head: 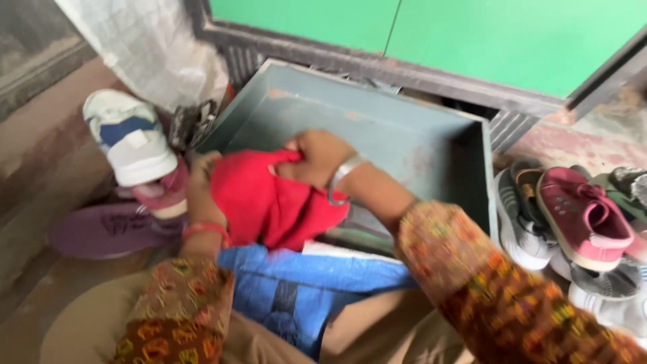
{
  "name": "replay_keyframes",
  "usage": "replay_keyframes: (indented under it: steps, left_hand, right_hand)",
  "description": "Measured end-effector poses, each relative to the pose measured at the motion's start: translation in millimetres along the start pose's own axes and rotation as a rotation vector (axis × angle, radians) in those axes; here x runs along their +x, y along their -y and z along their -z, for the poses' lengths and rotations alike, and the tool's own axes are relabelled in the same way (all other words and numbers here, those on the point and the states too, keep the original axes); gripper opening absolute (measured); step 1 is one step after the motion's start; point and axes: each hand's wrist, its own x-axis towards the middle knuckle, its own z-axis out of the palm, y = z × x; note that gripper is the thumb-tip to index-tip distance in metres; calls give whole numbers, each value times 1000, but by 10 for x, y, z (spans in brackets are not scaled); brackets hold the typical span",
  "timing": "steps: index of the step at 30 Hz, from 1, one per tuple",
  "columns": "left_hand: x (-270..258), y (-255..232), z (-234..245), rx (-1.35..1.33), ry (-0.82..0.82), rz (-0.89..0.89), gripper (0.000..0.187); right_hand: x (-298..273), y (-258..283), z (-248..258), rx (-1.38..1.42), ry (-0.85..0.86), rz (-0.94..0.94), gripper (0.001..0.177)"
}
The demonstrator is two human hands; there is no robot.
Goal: The person removes multiple pairs of shoes from a green metal drawer, places them on the floor, then wipes the drawer interior with a red cloth. The person then wipes one shoe with the cloth.
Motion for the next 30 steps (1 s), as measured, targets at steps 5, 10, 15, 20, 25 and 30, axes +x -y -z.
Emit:
replay_keyframes:
  steps: [5, 10, 15, 20, 25, 30]
  left_hand:
    - [-631, -1193, -451, 673, 309, -371, 81]
    - [-921, -966, -933, 1003, 503, -448, 80]
    - [-989, -982, -1192, 1137, 650, -263, 87]
    - [-908, -800, -1368, 1195, 616, -248, 77]
    - [-904, -746, -1465, 1263, 564, -280, 42]
    - [-758, -785, -1602, 1243, 515, -312, 35]
  right_hand:
    - [-627, -348, -234, 53, -31, -137, 42]
    - [-1072, -597, -417, -170, -4, -258, 61]
    - [-1351, -604, -456, -440, -176, -291, 94]
    - [-1436, -914, -704, -345, -190, -210, 107]
    - [-1476, -1141, -753, -329, -110, -117, 106]
    - [-1356, -1271, -566, -367, -85, -81, 93]
